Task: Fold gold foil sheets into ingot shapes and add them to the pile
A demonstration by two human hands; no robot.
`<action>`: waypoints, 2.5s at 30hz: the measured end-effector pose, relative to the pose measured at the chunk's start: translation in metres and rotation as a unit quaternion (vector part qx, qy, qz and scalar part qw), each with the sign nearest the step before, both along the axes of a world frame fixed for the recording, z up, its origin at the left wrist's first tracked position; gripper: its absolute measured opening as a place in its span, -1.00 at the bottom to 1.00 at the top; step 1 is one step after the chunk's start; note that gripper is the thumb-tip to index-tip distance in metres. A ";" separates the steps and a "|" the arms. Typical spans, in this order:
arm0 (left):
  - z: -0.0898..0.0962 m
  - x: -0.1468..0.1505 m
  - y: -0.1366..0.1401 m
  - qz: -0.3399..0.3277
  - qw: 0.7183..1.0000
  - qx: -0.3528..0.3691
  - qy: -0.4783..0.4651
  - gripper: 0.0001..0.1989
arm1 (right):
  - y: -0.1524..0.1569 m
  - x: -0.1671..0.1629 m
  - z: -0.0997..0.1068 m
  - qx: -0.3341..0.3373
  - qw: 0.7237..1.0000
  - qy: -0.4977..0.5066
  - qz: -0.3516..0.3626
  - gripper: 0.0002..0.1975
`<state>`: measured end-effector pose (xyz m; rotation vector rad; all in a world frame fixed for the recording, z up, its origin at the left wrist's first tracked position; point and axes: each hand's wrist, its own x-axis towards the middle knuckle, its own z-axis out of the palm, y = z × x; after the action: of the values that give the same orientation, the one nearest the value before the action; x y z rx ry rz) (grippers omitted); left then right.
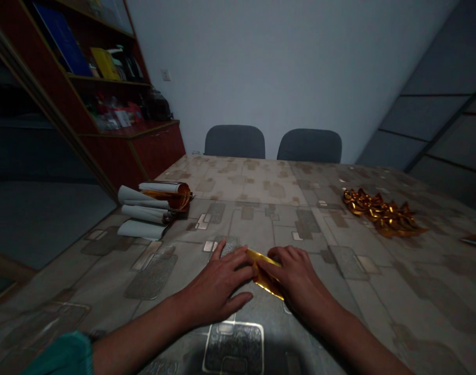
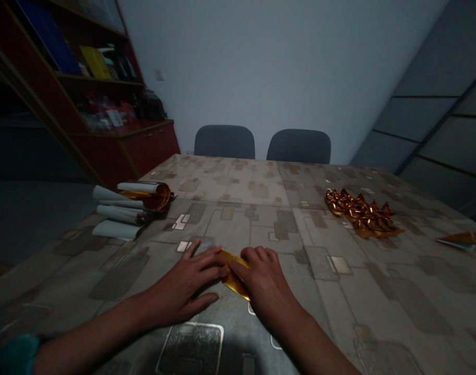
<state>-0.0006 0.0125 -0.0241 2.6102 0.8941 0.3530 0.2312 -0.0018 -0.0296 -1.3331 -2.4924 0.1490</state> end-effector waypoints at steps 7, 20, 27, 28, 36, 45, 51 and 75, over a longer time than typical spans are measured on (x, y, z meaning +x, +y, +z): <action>0.001 -0.002 0.004 -0.005 1.000 -0.020 -0.019 -0.68 | 0.001 -0.001 0.000 0.017 0.999 -0.044 -0.027 -0.60; -0.007 0.021 0.032 0.147 0.987 0.013 -0.067 -0.75 | 0.006 0.001 -0.005 -0.009 0.999 0.029 -0.027 -0.64; -0.003 0.015 0.035 0.151 0.988 -0.039 -0.013 -0.66 | 0.007 0.011 0.000 -0.083 0.989 0.115 -0.045 -0.64; -0.002 0.014 0.034 0.150 0.988 -0.043 -0.018 -0.70 | 0.006 0.011 0.001 -0.088 0.988 0.117 -0.045 -0.61; -0.001 0.012 0.028 0.077 0.987 -0.085 -0.114 -0.79 | 0.005 0.011 0.001 -0.117 0.982 0.138 -0.048 -0.79; 0.007 0.015 0.018 -0.050 0.968 -0.107 -0.221 -0.66 | 0.001 0.007 0.008 -0.141 0.975 0.173 0.016 -0.74; 0.014 0.023 0.003 -0.030 0.946 -0.158 -0.283 -0.50 | -0.010 -0.001 0.023 -0.193 0.950 0.243 0.047 -0.89; 0.001 0.036 -0.018 0.145 0.878 -0.371 -0.265 -0.80 | -0.014 -0.015 0.011 -0.310 0.820 0.479 -0.053 -0.71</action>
<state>0.0355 -0.0053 -0.0234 1.5643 0.9640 0.6178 0.2160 -0.0161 -0.0185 -1.1393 -1.5110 1.3322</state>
